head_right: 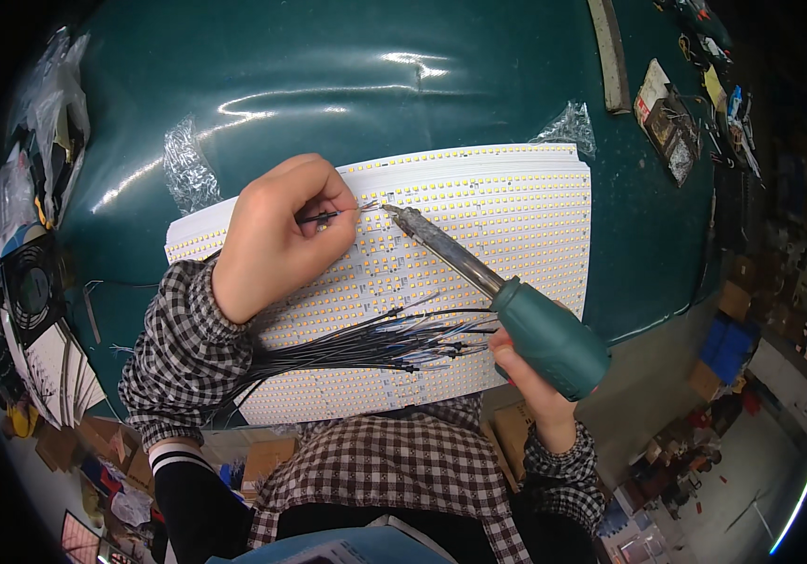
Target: The person uses a soldering iron to attach black wires to a large LED panel. They repeatedly heat the connection points and apply solder to secure the wires in place.
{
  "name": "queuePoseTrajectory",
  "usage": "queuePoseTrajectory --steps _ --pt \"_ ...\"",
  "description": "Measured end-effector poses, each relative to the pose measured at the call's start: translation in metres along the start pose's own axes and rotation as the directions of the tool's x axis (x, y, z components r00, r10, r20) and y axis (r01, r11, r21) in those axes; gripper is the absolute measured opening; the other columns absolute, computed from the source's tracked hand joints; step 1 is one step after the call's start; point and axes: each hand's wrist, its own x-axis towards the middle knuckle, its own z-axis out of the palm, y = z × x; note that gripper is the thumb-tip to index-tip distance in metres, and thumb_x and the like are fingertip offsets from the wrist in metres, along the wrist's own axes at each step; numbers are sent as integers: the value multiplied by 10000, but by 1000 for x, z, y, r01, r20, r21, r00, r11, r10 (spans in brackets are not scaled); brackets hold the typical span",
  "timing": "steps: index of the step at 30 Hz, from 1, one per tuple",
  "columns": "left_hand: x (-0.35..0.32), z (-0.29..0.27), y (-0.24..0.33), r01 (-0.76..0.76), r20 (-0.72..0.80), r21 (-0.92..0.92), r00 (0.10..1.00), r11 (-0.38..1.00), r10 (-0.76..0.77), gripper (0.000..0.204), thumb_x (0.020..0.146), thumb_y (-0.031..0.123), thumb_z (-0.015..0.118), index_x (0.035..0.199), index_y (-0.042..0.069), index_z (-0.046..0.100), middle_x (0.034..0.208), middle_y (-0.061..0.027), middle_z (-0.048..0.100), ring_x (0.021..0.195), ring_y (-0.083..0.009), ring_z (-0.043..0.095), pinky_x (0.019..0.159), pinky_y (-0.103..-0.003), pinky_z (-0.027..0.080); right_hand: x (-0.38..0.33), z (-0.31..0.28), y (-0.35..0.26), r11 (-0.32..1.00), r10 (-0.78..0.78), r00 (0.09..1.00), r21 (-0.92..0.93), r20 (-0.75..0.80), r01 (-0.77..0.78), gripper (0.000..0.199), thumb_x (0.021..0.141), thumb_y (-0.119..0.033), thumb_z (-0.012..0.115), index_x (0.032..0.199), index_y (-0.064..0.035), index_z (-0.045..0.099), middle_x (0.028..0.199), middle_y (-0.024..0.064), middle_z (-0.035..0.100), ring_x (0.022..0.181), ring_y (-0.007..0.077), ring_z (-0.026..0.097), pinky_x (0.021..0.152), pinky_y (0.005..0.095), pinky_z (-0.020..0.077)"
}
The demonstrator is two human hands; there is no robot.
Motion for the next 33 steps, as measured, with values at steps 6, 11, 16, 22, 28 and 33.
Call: queuePoseTrajectory --steps 6,11,16,22,28,33 --pt "0 1 0 5 2 1 1000 1000 -5 82 790 -26 672 810 -9 595 767 -46 545 630 -89 502 535 -227 416 0 -2 0 999 -27 999 -33 20 27 301 866 -180 685 1007 83 645 813 146 683 722 209 646 684 327 512" --pt "-1 0 1 13 3 -3 1000 1000 -13 86 785 -33 671 808 -8 593 763 -44 540 624 -86 488 530 -229 405 0 -1 -1 999 20 1000 -40 14 -20 321 876 -210 690 1000 83 647 799 137 683 719 192 630 683 314 487" --pt "0 1 0 2 -2 -3 1000 1000 -2 88 782 -36 671 806 -6 592 758 -42 537 617 -86 480 527 -231 399 -2 0 1 999 13 1000 -34 5 -13 325 883 -207 691 1016 86 645 799 136 685 722 195 634 686 315 491" --pt "0 1 1 4 -2 6 1000 1000 -4 89 783 -37 672 803 -4 591 757 -42 536 610 -88 473 526 -233 397 -2 -1 3 1000 15 1000 -26 5 -15 323 881 -202 696 1015 86 644 799 139 684 725 199 639 690 317 497" --pt "0 1 0 -1 -8 0 1000 1000 1 92 785 -36 674 803 -6 589 756 -44 535 609 -91 473 526 -233 397 -2 -1 2 999 16 1000 -39 2 -16 332 873 -211 698 1015 83 637 797 139 679 725 208 643 694 325 507" --pt "-1 2 -1 -11 -19 -11 1000 1000 11 93 785 -35 675 802 -5 589 756 -43 536 614 -91 478 527 -233 403 -4 -2 2 1000 -2 1000 -27 -21 1 376 871 -247 706 1040 81 631 806 140 672 725 220 651 687 339 521"
